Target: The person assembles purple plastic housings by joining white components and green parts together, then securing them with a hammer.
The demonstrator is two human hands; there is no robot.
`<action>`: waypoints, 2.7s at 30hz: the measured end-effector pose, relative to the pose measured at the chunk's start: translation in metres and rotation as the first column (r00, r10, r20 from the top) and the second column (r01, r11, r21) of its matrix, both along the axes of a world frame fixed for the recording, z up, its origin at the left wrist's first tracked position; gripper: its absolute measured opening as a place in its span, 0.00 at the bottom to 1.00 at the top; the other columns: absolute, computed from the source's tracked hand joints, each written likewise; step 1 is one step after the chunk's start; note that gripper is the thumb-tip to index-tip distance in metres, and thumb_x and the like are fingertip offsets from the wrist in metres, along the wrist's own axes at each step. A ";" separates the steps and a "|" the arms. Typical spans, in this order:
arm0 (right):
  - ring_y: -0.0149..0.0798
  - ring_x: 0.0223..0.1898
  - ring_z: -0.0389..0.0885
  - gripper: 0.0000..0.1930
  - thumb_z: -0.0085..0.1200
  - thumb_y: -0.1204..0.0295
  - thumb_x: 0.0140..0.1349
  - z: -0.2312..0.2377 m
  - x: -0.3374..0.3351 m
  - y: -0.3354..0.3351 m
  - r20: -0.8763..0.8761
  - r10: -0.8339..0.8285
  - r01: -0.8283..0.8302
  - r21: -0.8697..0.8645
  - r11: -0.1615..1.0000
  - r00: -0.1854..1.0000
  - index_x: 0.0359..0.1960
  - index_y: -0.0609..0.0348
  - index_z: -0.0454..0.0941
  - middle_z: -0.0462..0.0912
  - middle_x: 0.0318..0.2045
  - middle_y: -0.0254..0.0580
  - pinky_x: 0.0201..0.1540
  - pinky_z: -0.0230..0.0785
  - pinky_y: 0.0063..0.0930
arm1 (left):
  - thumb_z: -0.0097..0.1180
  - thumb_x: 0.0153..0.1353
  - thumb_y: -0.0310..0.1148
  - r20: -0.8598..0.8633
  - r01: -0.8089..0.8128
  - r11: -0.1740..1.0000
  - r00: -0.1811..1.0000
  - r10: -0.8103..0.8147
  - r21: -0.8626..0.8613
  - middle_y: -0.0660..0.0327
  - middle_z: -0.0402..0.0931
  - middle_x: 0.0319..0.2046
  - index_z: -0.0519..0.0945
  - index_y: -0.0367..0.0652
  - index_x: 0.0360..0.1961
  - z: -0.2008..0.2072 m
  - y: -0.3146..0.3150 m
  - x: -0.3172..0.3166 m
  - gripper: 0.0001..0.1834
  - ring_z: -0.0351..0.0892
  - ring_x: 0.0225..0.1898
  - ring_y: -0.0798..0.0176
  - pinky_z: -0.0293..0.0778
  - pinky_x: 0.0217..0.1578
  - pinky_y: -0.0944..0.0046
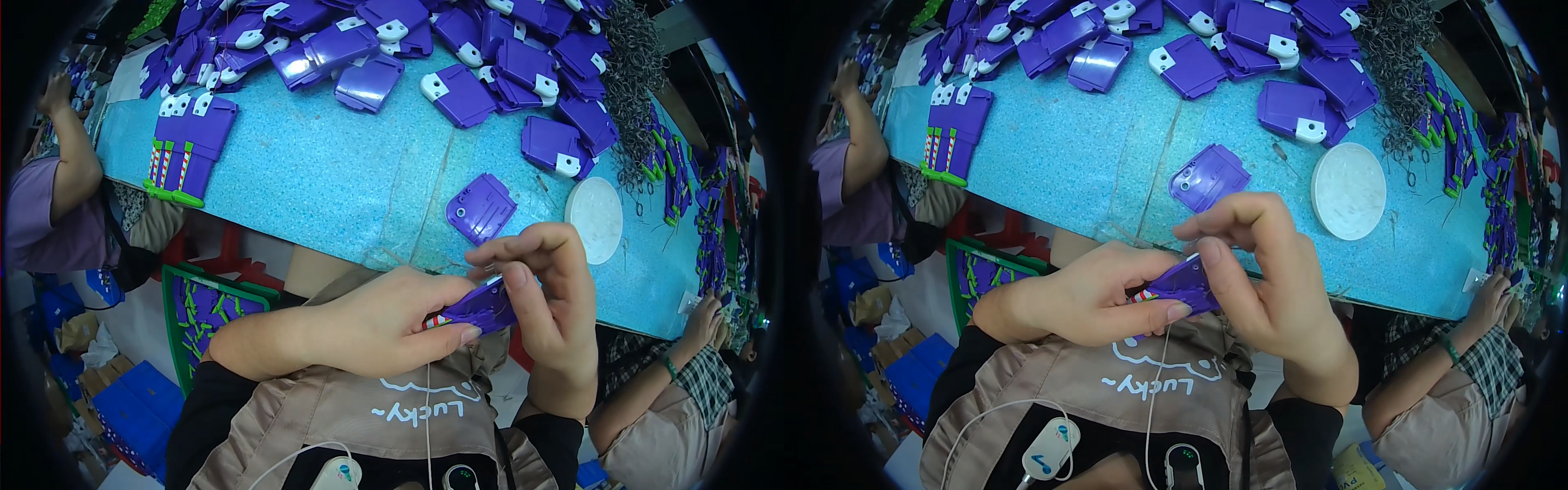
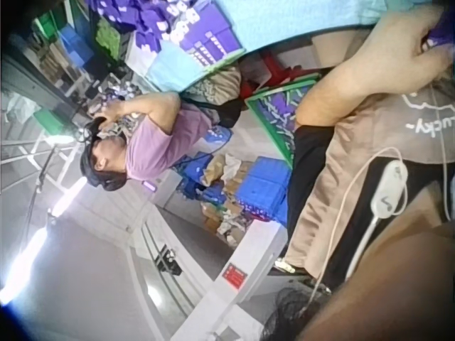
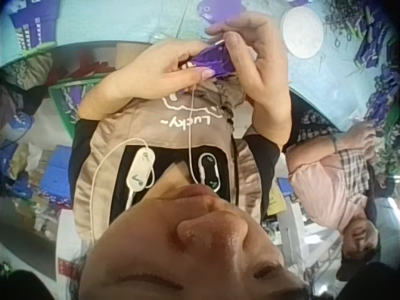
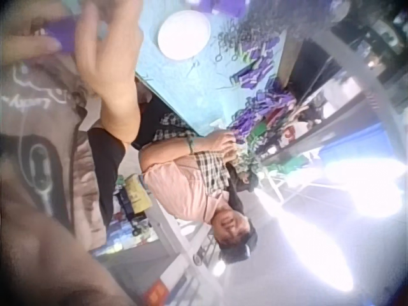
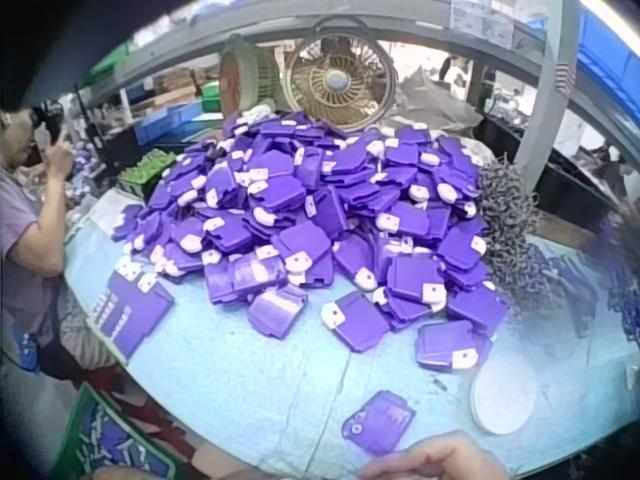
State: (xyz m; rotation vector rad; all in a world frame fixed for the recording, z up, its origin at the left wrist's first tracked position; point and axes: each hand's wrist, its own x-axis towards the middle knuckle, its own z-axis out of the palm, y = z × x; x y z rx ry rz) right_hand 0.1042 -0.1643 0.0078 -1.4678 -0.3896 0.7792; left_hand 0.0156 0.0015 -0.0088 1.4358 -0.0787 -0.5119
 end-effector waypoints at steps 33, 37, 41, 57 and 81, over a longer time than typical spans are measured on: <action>0.44 0.48 0.69 0.14 0.59 0.77 0.49 -0.038 -0.018 0.002 0.613 -0.301 0.211 0.216 0.953 0.730 0.39 0.65 0.76 0.70 0.46 0.52 0.52 0.60 0.35 | 0.45 0.52 0.23 0.329 -0.273 0.960 0.914 0.238 0.065 0.48 0.68 0.32 0.63 0.32 0.48 -0.013 -0.008 -0.013 0.20 0.70 0.32 0.46 0.67 0.34 0.56; 0.43 0.44 0.72 0.15 0.58 0.75 0.52 -0.038 -0.018 0.004 0.582 -0.289 0.167 0.254 0.953 0.760 0.41 0.66 0.74 0.72 0.43 0.50 0.50 0.62 0.33 | 0.48 0.56 0.27 0.285 -0.338 0.941 0.900 0.330 -0.020 0.50 0.69 0.28 0.65 0.33 0.47 -0.008 -0.013 -0.013 0.17 0.71 0.28 0.49 0.67 0.30 0.57; 0.36 0.40 0.72 0.17 0.59 0.68 0.54 -0.026 -0.024 0.016 0.264 -0.357 0.301 0.228 0.926 0.896 0.41 0.67 0.73 0.74 0.38 0.45 0.45 0.63 0.26 | 0.52 0.59 0.32 0.346 -0.364 0.920 0.890 0.298 0.145 0.53 0.72 0.25 0.70 0.34 0.43 -0.005 -0.003 -0.012 0.14 0.74 0.25 0.55 0.67 0.26 0.61; 0.39 0.25 0.71 0.16 0.66 0.64 0.43 -0.017 -0.021 0.003 0.761 0.011 -0.071 0.047 0.996 0.648 0.27 0.58 0.73 0.74 0.24 0.37 0.27 0.61 0.29 | 0.61 0.52 0.32 0.585 -0.256 0.966 0.788 0.193 0.025 0.51 0.76 0.31 0.79 0.34 0.39 -0.002 0.024 -0.009 0.15 0.79 0.31 0.56 0.73 0.30 0.64; 0.43 0.49 0.72 0.51 0.75 0.56 0.27 -0.030 -0.011 0.024 0.540 -0.101 -0.030 0.229 0.973 0.836 0.55 0.64 0.60 0.74 0.46 0.47 0.51 0.57 0.32 | 0.48 0.63 0.38 -0.408 -0.451 0.523 0.890 0.203 -0.723 0.59 0.73 0.44 0.69 0.39 0.50 -0.012 0.002 -0.015 0.18 0.74 0.45 0.65 0.72 0.45 0.63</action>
